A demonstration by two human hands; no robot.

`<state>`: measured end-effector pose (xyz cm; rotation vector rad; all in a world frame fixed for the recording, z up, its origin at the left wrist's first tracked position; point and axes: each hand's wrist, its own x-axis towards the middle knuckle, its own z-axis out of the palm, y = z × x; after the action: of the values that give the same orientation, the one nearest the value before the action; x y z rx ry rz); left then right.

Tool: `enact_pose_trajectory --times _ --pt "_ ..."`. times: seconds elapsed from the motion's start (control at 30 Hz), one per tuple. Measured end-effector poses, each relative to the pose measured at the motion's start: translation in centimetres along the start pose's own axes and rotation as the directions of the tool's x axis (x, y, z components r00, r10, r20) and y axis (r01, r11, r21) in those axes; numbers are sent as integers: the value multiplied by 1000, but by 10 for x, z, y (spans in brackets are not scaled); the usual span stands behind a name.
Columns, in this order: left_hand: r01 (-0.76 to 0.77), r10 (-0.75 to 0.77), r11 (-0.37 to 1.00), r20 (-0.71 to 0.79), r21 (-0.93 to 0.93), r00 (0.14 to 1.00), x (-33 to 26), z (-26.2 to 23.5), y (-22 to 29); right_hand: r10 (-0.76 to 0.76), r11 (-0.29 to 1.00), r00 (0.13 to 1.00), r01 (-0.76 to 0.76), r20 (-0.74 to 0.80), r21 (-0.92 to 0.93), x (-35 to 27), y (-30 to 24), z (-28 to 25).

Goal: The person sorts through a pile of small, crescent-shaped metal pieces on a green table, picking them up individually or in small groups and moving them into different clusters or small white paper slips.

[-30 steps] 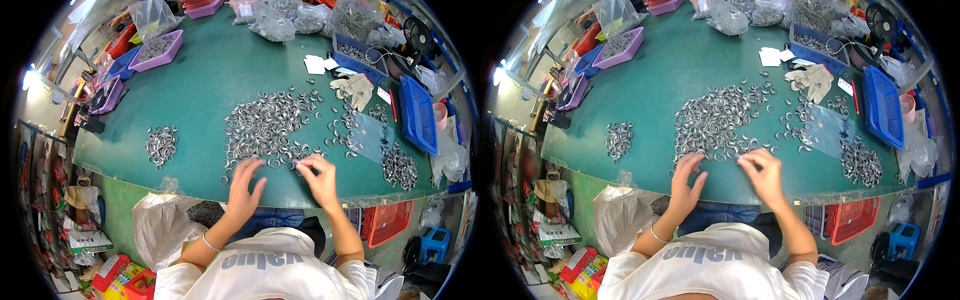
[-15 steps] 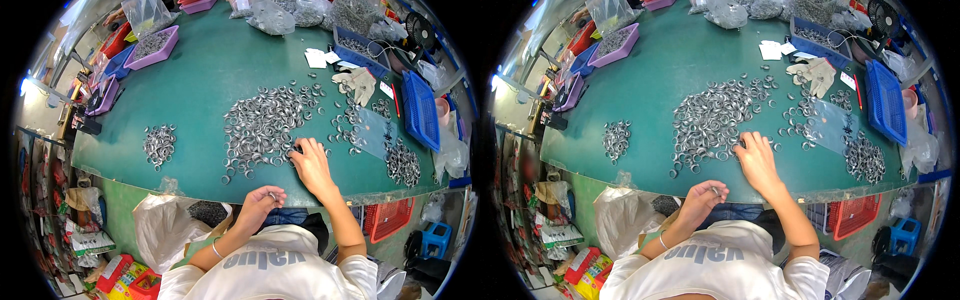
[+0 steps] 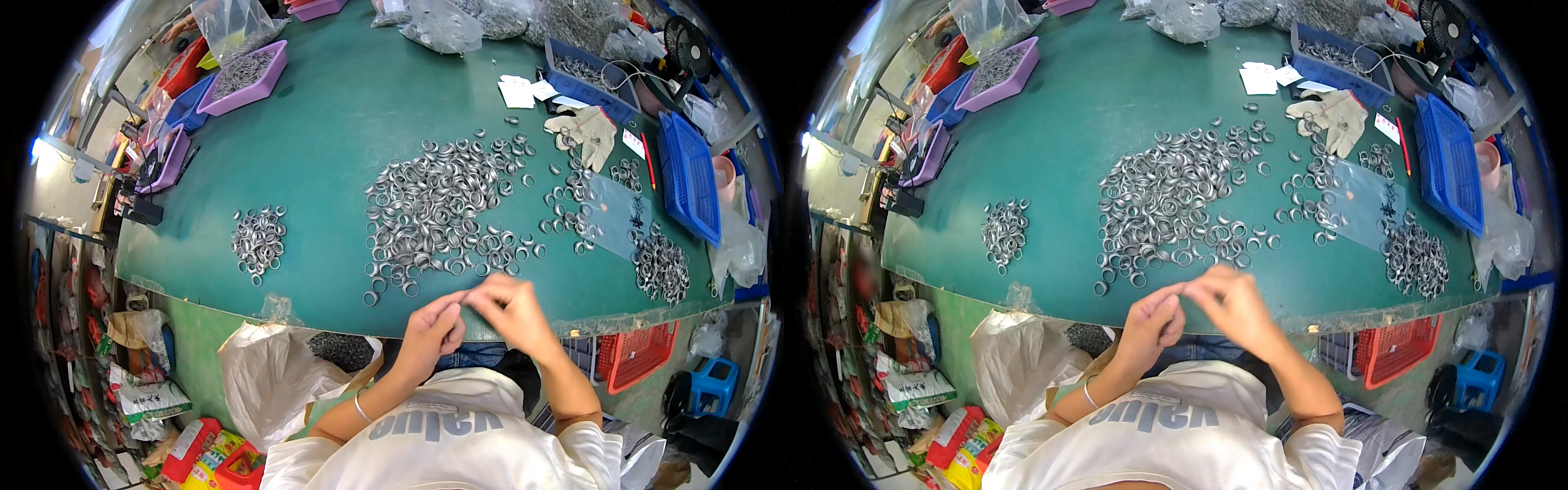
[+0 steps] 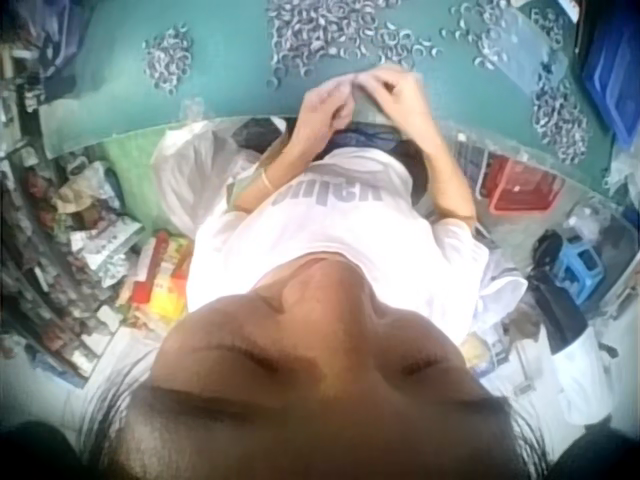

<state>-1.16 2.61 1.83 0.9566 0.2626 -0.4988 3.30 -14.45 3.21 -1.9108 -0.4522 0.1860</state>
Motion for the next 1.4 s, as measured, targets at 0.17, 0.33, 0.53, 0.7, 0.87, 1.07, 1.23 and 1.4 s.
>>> enact_pose_trajectory --times 0.17,0.33,0.53,0.7,0.87,1.07,1.23,1.4 --pt "172 -152 959 103 -225 983 3 -10 8 -238 814 887 -41 -396 -580 43 16 -5" --pt "94 -95 982 6 -166 995 -2 -1 7 -248 785 909 -13 -334 -619 39 21 -1" --pt "107 -130 960 -72 -260 989 7 1 0 -491 810 867 420 -82 -408 -2 -5 15" --pt "80 -78 982 18 -174 997 9 -7 -5 -283 949 878 198 -385 -247 -1 7 -1" --pt "115 -109 965 42 -235 993 7 -4 -1 -234 779 887 -75 -399 -623 17 18 -4" --pt "131 -142 970 -40 -206 989 6 3 -1 -336 756 868 17 -365 -654 7 21 5" --pt "122 -131 975 -38 -188 991 8 -1 -5 -329 812 831 7 -449 -583 4 24 5" --pt "154 -144 969 64 -194 987 7 -2 -4 -220 705 891 -136 -397 -696 17 27 7"
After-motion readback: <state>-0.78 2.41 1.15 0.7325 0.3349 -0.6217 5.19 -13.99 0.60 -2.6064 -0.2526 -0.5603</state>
